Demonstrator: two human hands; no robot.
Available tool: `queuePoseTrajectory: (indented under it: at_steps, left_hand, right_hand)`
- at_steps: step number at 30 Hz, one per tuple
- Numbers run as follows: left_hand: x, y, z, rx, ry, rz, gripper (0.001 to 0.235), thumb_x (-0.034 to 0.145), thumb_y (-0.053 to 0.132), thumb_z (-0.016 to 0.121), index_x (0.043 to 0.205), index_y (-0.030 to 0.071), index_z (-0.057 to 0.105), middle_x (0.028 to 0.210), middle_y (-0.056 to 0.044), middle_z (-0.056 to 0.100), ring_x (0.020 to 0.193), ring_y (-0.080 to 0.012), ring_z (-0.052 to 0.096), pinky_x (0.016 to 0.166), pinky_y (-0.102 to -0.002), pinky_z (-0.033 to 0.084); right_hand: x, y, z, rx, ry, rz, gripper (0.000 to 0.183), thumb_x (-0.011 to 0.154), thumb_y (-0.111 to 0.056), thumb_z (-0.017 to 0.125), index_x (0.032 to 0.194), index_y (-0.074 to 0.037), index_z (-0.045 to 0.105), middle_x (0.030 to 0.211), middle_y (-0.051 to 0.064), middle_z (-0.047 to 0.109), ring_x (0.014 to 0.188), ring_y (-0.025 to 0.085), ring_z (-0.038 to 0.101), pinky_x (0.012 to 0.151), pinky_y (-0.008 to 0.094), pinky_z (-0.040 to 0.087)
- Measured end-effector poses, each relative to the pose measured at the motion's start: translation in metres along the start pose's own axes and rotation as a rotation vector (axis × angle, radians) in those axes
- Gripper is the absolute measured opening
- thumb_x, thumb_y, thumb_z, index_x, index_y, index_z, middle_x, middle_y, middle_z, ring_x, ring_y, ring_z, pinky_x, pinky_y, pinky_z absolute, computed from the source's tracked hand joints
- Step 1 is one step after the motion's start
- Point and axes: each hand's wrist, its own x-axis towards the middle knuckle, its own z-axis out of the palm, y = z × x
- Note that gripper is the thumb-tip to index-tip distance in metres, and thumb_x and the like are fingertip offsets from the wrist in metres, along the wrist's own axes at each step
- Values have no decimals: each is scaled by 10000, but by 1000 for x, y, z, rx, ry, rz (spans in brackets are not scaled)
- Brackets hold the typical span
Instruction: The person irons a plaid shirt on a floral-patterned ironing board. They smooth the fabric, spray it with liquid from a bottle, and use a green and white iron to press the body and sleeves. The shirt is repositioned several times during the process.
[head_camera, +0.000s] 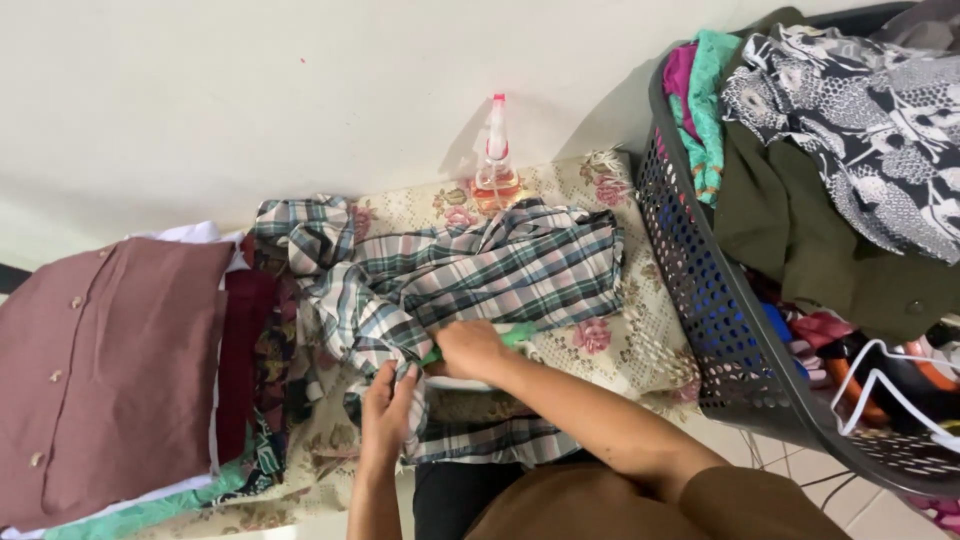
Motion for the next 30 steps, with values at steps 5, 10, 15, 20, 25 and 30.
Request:
queuePoseTrajectory:
  at_steps: [5, 10, 15, 20, 25, 30]
  left_hand:
    - [7, -32, -12, 229, 21, -56, 222, 1003, 278, 620, 903, 79, 607, 777, 21, 533, 770, -103, 483, 700, -293, 397]
    - [10, -42, -25, 335, -4, -128, 189, 1020, 255, 598, 920, 96, 616, 687, -11, 495, 619, -130, 462, 617, -336, 346]
    - [17, -46, -31, 526, 11, -224, 176, 999, 277, 595, 1101, 140, 638, 733, -34, 545, 611, -161, 496, 621, -341, 381]
    - [20, -56, -32, 502, 8, -200, 191, 965, 243, 609, 1118, 133, 638, 765, -44, 600, 665, -170, 542, 661, -343, 405]
    - [9, -70, -43, 465, 27, -284, 169, 957, 175, 597, 1121, 138, 609, 688, -52, 539, 569, -166, 464, 602, -348, 365]
    - [-5, -96, -68, 327, 178, -201, 194, 872, 92, 552, 1056, 125, 600, 731, -31, 482, 633, -162, 426, 618, -342, 366]
  right_hand:
    - [-54, 43, -37, 147, 27, 235, 379, 953, -393, 651, 1294, -265, 548, 1078, -4, 679, 880, 166, 670, 795, 316, 562]
    - [-117, 127, -35, 201, 40, 604, 465, 998, -486, 580, 1364, -204, 526, 1030, -20, 679, 806, 117, 655, 704, 248, 569]
    - [-157, 178, -27, 446, 219, 765, 561, 943, -383, 657, 1440, -186, 487, 1149, 52, 701, 762, 187, 679, 624, 329, 539]
    - [-152, 212, -42, 504, 715, 479, 515, 866, -243, 730, 1338, -98, 582, 1315, 123, 619, 1203, 330, 561, 958, 476, 480]
    - [-98, 250, -58, 193, 1164, 93, 493, 831, -184, 808, 1277, -55, 641, 1266, 168, 651, 1162, 390, 559, 969, 486, 422]
    - [-21, 295, -73, 521, 1489, 16, 466, 866, -134, 835, 1270, -48, 619, 1194, 119, 630, 1111, 267, 589, 954, 388, 449]
